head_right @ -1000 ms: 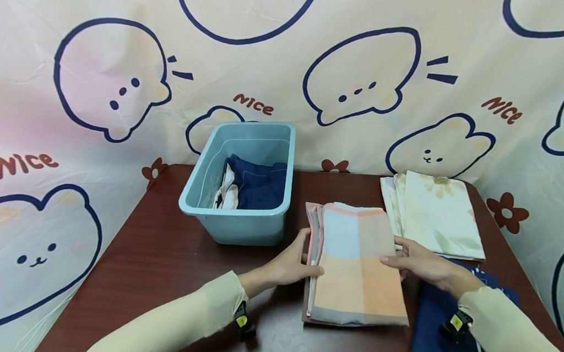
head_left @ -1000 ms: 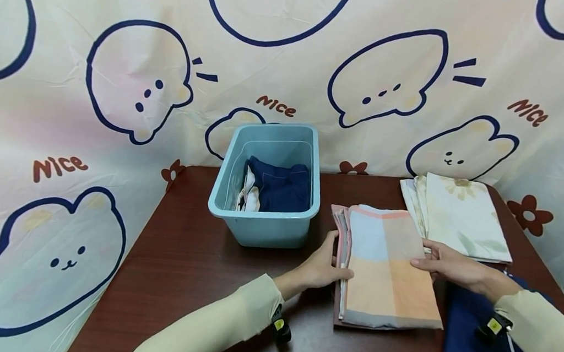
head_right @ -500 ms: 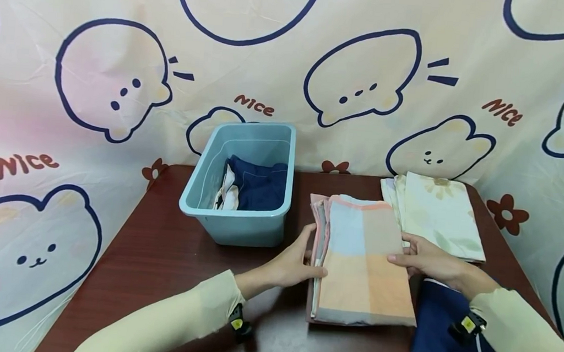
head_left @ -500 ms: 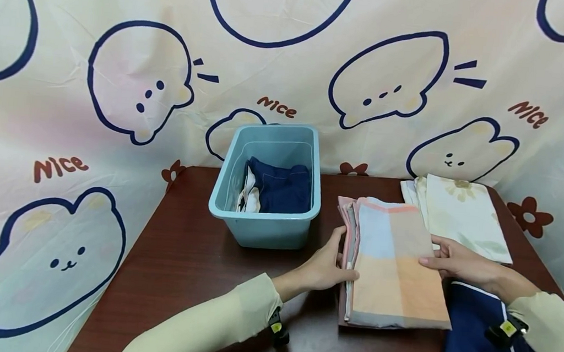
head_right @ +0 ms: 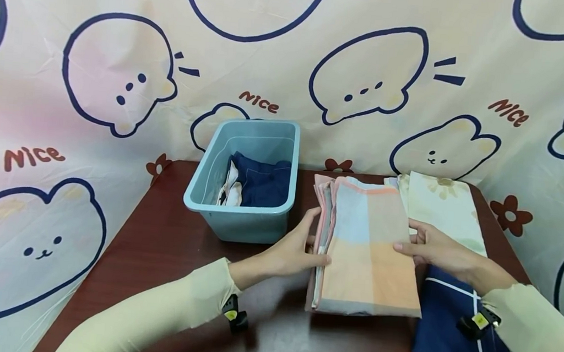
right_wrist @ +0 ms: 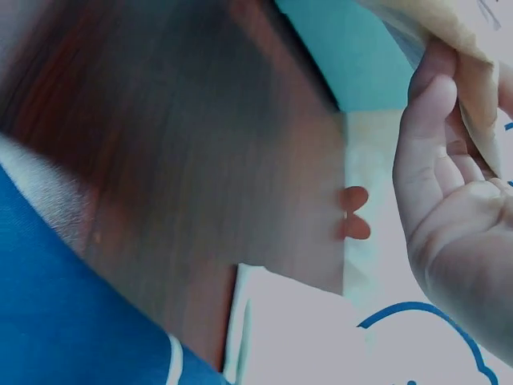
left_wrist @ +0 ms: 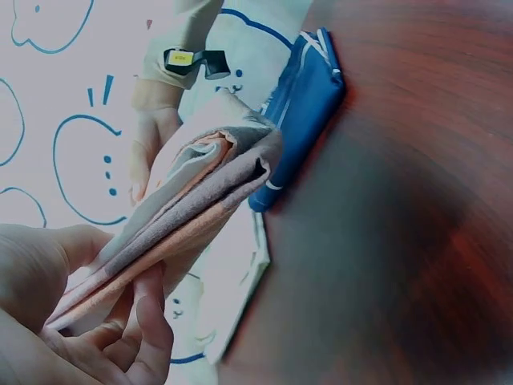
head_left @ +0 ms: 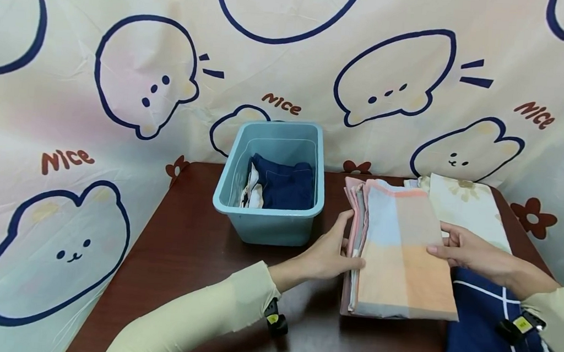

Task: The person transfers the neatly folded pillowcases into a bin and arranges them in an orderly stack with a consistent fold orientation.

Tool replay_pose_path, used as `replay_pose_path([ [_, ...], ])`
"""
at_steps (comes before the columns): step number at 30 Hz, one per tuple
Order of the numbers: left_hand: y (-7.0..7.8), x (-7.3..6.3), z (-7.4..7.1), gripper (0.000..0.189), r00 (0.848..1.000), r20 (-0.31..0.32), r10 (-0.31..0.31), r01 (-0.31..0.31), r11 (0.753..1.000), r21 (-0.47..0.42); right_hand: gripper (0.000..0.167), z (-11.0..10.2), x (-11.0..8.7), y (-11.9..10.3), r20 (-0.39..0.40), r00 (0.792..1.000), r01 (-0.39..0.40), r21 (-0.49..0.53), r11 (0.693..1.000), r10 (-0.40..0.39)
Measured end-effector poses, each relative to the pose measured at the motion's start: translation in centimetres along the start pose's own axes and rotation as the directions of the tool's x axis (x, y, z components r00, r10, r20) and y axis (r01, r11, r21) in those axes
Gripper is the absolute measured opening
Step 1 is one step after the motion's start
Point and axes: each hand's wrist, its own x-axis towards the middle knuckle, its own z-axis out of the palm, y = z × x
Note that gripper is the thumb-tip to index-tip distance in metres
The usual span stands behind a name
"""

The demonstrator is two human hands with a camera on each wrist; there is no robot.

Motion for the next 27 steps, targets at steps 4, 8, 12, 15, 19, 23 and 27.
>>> replay_pose_path([
  [4,0.8,-0.3,-0.8,0.095,1.0,-0.001,0.021,-0.021,1.0,-0.018,0.06,0.1,0.0,-1.1,0.0,1.0,0.024,0.017,1.0,-0.024],
  [8,1.3,-0.6,-1.6,0.094,0.999,0.001,0.042,-0.042,0.998,-0.04,0.063,0.0,-0.1,-2.0,-0.003,0.999,0.04,0.022,0.999,-0.04],
  [12,1.7,-0.8,-2.4,0.093,0.998,0.011,0.057,-0.055,0.994,-0.09,0.07,-0.3,-0.2,-2.8,-0.007,0.999,0.04,0.013,0.999,-0.04],
  [15,2.1,-0.9,-3.1,0.093,0.998,0.015,0.063,-0.061,0.991,-0.118,0.078,-0.3,-0.2,-3.4,-0.022,1.0,0.02,0.004,1.0,-0.02],
  [19,2.5,-1.2,-4.1,0.092,0.999,0.006,0.04,-0.039,0.994,-0.103,0.09,0.2,0.1,-4.3,-0.065,0.998,-0.026,-0.014,1.0,0.025],
  [23,2.6,-1.6,-5.0,0.092,1.0,0.003,-0.006,0.006,0.997,-0.083,0.093,0.8,0.4,-4.9,-0.08,0.996,-0.025,-0.003,1.0,0.025],
  [27,2.6,-2.0,-6.0,0.09,1.0,0.004,-0.022,0.022,0.995,-0.093,0.09,1.1,0.9,-5.3,-0.06,0.998,0.024,0.017,1.0,-0.023],
])
